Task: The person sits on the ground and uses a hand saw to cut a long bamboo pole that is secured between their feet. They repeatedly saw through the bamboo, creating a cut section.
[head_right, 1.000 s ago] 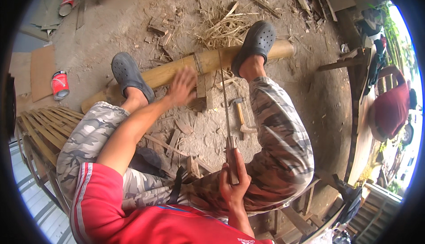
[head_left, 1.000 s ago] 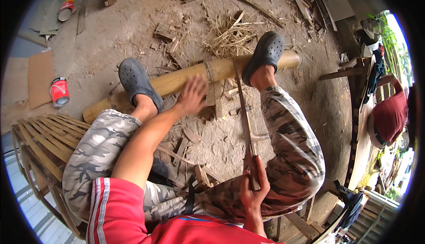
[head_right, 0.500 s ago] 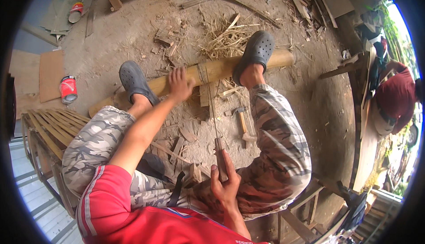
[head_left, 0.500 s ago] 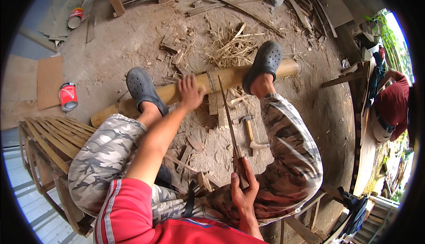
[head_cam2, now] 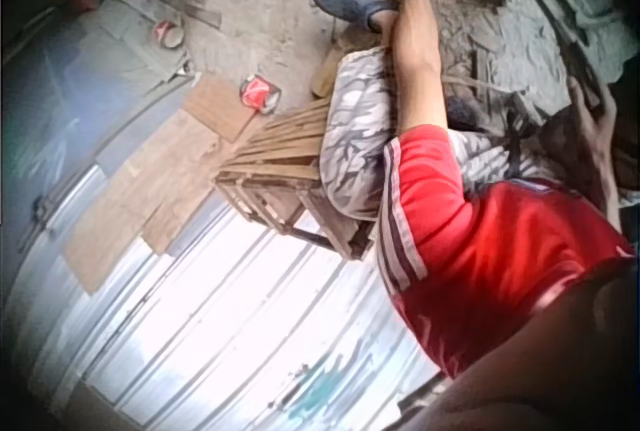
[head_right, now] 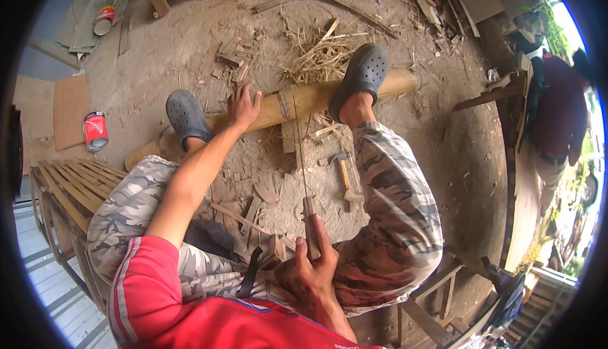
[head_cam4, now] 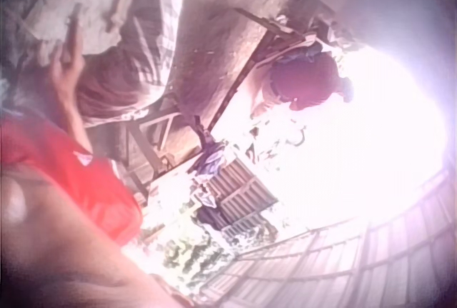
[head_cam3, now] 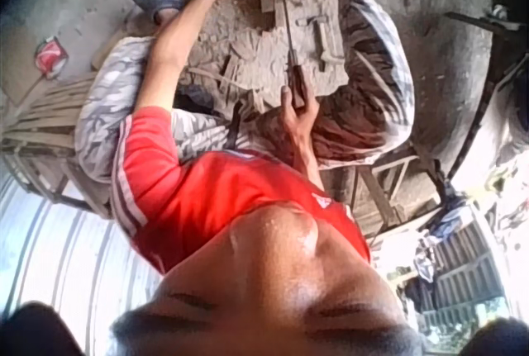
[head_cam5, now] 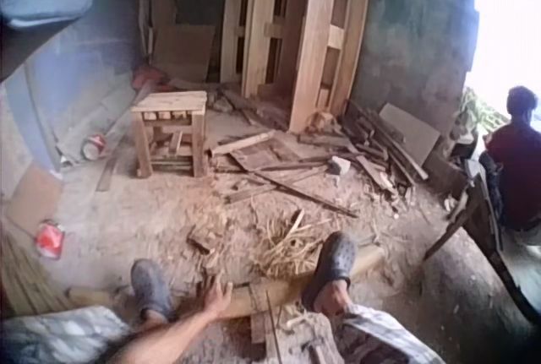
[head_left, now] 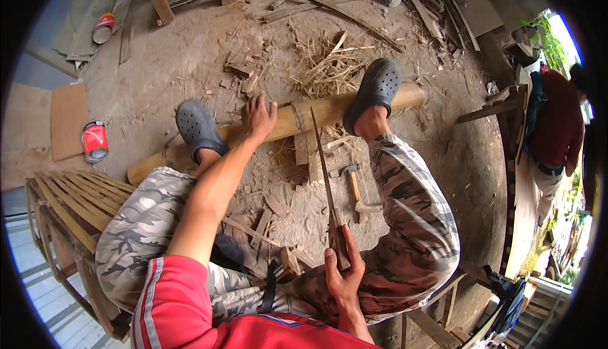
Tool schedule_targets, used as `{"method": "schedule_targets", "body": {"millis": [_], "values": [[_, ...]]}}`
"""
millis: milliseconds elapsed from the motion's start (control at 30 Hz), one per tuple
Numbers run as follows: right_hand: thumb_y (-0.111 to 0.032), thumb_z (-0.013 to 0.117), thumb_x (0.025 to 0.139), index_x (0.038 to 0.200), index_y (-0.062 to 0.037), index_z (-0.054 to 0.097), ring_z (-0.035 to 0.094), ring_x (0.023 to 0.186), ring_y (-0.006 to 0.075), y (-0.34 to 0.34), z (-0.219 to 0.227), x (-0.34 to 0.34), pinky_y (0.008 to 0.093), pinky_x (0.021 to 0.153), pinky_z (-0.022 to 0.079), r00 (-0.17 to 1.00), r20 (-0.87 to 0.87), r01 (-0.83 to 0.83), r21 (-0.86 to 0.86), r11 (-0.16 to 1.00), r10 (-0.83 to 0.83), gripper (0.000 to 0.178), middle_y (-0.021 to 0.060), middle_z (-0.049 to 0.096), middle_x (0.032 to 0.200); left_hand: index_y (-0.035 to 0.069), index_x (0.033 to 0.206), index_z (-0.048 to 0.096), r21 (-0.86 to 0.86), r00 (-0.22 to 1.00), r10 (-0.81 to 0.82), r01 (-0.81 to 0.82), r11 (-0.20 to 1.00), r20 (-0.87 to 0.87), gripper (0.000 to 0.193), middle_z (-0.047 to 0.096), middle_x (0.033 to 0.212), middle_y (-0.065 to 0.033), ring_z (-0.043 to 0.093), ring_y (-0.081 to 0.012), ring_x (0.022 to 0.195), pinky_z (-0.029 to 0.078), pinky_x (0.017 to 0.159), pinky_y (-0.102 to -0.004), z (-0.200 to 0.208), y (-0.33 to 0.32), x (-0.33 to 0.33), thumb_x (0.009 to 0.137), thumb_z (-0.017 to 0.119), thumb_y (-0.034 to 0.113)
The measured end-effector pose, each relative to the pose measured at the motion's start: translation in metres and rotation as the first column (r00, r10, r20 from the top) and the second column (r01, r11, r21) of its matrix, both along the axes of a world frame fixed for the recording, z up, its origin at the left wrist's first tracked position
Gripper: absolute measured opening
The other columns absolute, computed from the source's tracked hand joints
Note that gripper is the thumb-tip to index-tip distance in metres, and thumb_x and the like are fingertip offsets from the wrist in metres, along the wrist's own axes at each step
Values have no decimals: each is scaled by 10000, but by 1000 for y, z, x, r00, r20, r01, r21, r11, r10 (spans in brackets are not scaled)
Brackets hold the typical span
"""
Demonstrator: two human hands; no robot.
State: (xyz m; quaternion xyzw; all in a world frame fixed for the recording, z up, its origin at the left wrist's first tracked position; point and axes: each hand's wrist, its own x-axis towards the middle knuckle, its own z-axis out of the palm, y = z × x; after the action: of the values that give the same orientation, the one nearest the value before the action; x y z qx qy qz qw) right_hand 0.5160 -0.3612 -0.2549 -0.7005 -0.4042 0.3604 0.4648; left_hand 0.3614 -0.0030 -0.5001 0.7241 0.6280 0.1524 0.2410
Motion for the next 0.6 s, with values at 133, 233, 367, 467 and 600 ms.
{"method": "schedule_targets", "body": {"millis": [133,233,367,467,600], "values": [[-39,663,917,1413,62,492,636,1003,133,1,0,-2,275,880,499,1000,7,9,4,1000,-9,534,167,694,1172,46,1578,174,-62,973,-182,175,983,-144,843,316,1580,-232,241,-427,1476,81,1212,-587,-10,-27,21,1002,123,661],[-47,664,919,1412,63,492,632,971,126,0,-3,-1,269,860,499,999,30,21,0,1000,-21,533,160,698,1151,31,1434,482,399,790,-553,612,683,-265,724,408,1518,-237,394,-409,1397,234,1201,-529,-23,-88,37,1024,288,595],[-56,662,923,1415,59,490,622,941,115,-1,-4,-3,266,840,499,1000,7,13,-1,1000,-13,534,148,700,1133,25,1437,466,80,288,-958,955,287,2,588,399,1542,-208,335,-367,1452,315,1163,-534,-14,-102,23,996,524,410],[-59,661,926,1417,58,489,620,941,114,-1,-5,-3,268,837,500,999,32,6,-4,1000,-6,534,145,700,1133,31,1482,386,147,650,-755,757,636,-81,627,424,1526,-208,352,-361,1443,320,1158,-520,-11,-80,17,987,556,376],[-58,660,928,1420,57,487,624,952,119,0,-5,-7,270,846,501,999,-32,11,-45,999,-13,534,145,696,1146,13,1556,200,361,992,-93,116,925,-79,777,395,1525,-264,285,-379,1473,197,1218,-537,-17,-35,7,990,502,450]]}}
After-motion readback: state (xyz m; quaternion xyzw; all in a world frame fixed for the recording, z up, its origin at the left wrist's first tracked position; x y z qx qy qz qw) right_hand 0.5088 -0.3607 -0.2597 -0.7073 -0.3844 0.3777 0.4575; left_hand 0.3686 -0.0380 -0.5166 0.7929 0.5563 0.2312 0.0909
